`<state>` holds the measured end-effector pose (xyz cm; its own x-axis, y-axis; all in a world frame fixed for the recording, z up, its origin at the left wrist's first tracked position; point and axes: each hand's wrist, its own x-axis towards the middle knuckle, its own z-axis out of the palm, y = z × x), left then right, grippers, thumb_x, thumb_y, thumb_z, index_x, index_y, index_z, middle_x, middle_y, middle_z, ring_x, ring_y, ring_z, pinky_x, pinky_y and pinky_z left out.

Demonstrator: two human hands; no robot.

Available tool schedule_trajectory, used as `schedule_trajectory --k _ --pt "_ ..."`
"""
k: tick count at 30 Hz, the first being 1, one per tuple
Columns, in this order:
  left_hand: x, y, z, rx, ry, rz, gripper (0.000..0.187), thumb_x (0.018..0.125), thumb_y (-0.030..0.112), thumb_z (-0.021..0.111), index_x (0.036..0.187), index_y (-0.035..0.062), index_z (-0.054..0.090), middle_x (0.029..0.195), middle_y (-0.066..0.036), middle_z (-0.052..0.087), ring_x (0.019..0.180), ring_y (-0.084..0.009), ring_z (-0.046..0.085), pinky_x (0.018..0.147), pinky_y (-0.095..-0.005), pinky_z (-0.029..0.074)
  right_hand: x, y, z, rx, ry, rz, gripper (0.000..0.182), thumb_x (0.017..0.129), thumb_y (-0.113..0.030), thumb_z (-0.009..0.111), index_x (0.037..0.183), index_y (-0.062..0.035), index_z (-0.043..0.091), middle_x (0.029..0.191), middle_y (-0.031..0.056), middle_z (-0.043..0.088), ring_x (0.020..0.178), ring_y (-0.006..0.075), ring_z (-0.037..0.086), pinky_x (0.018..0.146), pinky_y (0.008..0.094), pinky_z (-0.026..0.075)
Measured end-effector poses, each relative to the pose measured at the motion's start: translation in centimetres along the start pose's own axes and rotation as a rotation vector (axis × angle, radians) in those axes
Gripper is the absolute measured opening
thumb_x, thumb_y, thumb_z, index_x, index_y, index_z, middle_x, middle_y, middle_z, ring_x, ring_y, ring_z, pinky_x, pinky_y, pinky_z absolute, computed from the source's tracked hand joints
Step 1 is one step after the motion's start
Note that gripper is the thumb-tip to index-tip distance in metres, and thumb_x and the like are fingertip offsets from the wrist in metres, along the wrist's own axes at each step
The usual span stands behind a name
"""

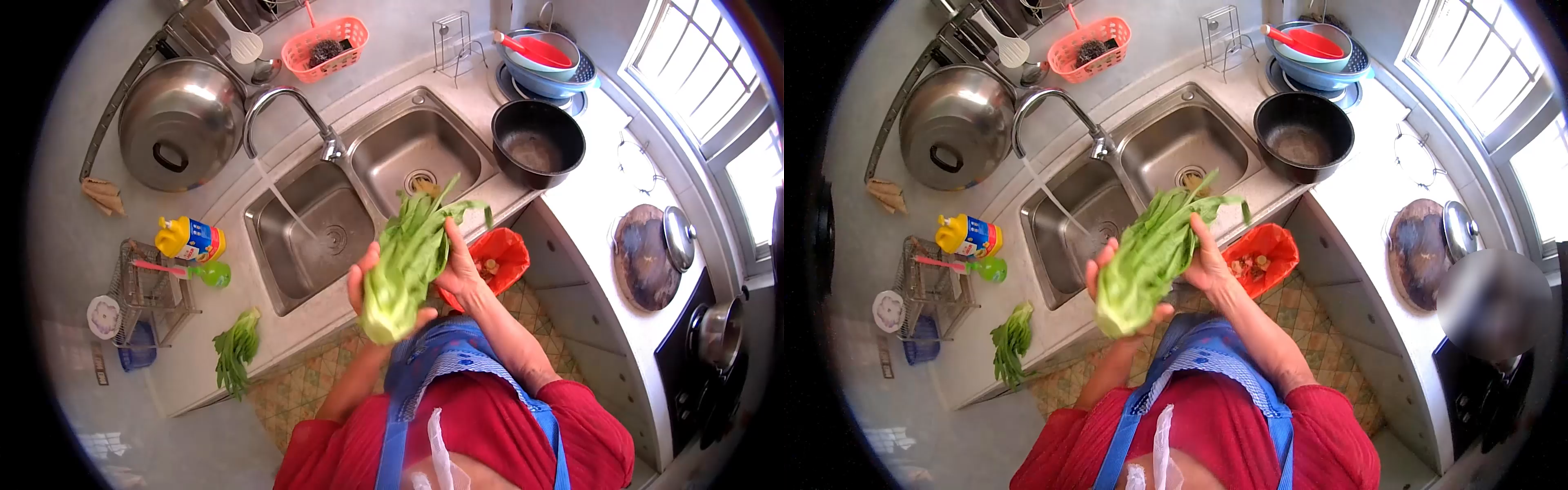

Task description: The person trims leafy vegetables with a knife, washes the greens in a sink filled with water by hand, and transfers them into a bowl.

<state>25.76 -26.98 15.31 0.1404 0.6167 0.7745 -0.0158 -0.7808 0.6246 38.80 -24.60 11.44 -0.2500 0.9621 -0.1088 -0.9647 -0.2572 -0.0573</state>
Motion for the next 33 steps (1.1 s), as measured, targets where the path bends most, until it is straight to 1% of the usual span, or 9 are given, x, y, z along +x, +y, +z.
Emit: schedule_trajectory --k 5,7,8,13,16,23,24,29,33 --pt "-5.8 -2.4 -3.9 0.47 -0.333 -0.234 0.084 0.076 0.027 0.068 0.14 0.0039 0.017 0.142 -0.018 0.024 0.131 -0.0325 0.025 0.108 -0.0456 0.007 0.2 -2.0 1.9 -0.528 0.21 -0.12 0.036 0.079 -0.016 0.063 0.107 0.0024 0.052 0.097 0.012 0.061 0.083 0.0195 0.061 0.074 0.0318 0.051" --pt "-3.6 -3.0 -6.0 0.467 -0.623 -0.361 0.083 0.077 0.023 0.066 0.139 0.0011 0.015 0.143 -0.022 0.02 0.133 -0.0303 0.022 0.106 -0.0483 0.017 -0.6 -1.8 4.9 -0.814 0.176 -0.212 0.039 0.074 -0.011 0.065 0.107 0.0033 0.051 0.095 0.0101 0.061 0.083 0.0187 0.061 0.075 0.0311 0.05" --pt "-3.9 -3.5 -6.3 0.08 -0.401 -0.666 0.078 0.076 0.022 0.066 0.137 0.0008 0.022 0.144 -0.018 0.021 0.133 -0.0258 0.023 0.107 -0.0421 0.017 -0.7 -1.6 5.2 -1.063 0.143 -0.259 0.041 0.073 -0.011 0.066 0.109 0.003 0.05 0.096 0.0099 0.061 0.084 0.0195 0.061 0.076 0.0309 0.049" --pt "0.1 -5.0 -5.9 -0.575 -0.206 -0.751 0.086 0.07 0.016 0.073 0.137 0.0002 0.022 0.138 -0.012 0.03 0.126 -0.0211 0.032 0.105 -0.0346 0.025 0.0 1.6 4.7 -1.839 0.141 -0.391 0.039 0.064 -0.01 0.072 0.091 -0.0017 0.045 0.076 0.0114 0.059 0.074 0.0236 0.059 0.067 0.0325 0.045" --pt "0.5 -6.2 -4.3 -0.269 -0.227 -0.664 0.092 0.063 0.019 0.079 0.135 0.001 0.025 0.125 -0.012 0.044 0.117 -0.0203 0.042 0.099 -0.0332 0.034 0.1 3.1 4.0 -1.95 0.12 -0.455 0.042 0.065 -0.012 0.071 0.093 0.0002 0.042 0.085 0.017 0.055 0.077 0.0348 0.056 0.067 0.0388 0.045" --pt "1.1 -6.9 -3.9 -0.613 -0.348 -0.949 0.075 0.064 0.009 0.075 0.13 0.0052 0.039 0.118 -0.009 0.051 0.108 -0.0165 0.049 0.093 -0.0316 0.04 -1.4 0.1 5.5 -2.01 -0.26 0.049 0.044 0.07 -0.016 0.068 0.103 0.0052 0.047 0.103 0.0177 0.049 0.093 0.0295 0.052 0.078 0.0367 0.043" --pt "0.8 -6.8 -4.1 -0.657 -0.351 -1.034 0.069 0.065 0.008 0.074 0.127 0.0049 0.043 0.117 -0.009 0.052 0.106 -0.0163 0.05 0.092 -0.0312 0.041 -1.0 -0.4 5.4 -2.005 -0.424 -0.162 0.038 0.074 -0.014 0.064 0.106 0.0032 0.053 0.11 0.0197 0.049 0.098 0.0317 0.052 0.081 0.0374 0.043" --pt "0.8 -5.9 -4.3 -0.656 -0.398 -1.401 0.04 0.071 0.003 0.068 0.109 0.0055 0.056 0.09 -0.004 0.063 0.076 -0.0118 0.059 0.066 -0.025 0.05 -1.1 -4.0 7.0 -2.085 -0.419 -0.223 0.022 0.078 -0.005 0.054 0.099 -0.0006 0.06 0.09 0.0159 0.06 0.087 0.029 0.058 0.079 0.0347 0.046" --pt "0.8 -6.2 -4.6 -0.595 -0.459 -1.44 0.026 0.078 0.023 0.064 0.095 0.0034 0.065 0.086 -0.003 0.064 0.069 -0.0096 0.055 0.064 -0.0224 0.044 -3.4 -5.7 9.2 -1.75 0.148 -0.256 0.029 0.087 -0.012 0.049 0.113 0.0004 0.052 0.08 0.004 0.057 0.069 0.0101 0.051 0.063 0.0231 0.044"
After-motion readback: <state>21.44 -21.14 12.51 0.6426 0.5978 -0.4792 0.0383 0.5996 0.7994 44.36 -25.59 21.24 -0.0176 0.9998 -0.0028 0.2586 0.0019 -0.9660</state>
